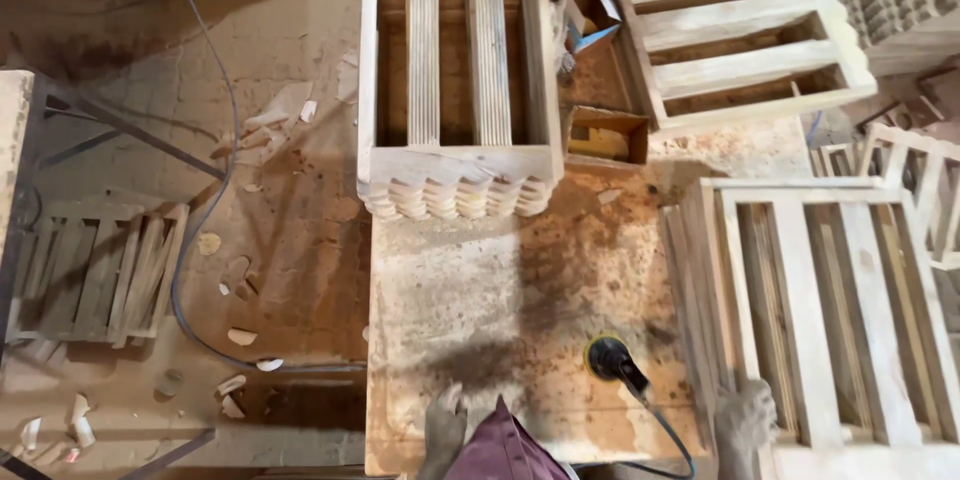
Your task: The person sands various wooden furniture components, including slats and frames, using a power sander.
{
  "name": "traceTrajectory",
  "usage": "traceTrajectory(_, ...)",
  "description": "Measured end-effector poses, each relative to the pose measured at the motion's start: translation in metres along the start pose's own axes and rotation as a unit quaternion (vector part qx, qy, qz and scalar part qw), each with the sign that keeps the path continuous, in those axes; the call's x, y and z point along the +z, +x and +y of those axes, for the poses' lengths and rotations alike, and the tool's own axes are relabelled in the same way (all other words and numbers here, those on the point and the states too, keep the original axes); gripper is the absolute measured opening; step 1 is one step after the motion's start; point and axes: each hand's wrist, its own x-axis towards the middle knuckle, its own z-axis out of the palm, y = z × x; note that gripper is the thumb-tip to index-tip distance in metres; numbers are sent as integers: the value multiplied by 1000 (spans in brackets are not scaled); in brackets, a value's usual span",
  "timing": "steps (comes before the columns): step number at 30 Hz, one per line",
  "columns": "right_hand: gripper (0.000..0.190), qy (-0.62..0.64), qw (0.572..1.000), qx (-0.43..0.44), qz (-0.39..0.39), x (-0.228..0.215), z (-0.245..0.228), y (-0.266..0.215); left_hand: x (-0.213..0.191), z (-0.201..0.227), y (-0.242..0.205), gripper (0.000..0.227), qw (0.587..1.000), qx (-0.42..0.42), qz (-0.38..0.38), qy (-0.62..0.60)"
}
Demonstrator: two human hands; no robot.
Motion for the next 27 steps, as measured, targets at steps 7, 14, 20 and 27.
traceTrajectory(7,74,-20,967,-186,170,3,14,-8,6,91,41,26,948,301,-17,104)
traceTrajectory(14,18,42,844,-456,278,60,34,-124,34,206,-2,48,743,634,-133,167)
traceTrajectory(20,31,49,816,-569,88,52,62,-196,62,250,-52,56,431,664,-376,481)
traceTrajectory(27,37,92,813,-573,48,-58,106,-211,41,181,-112,33,634,654,-242,333)
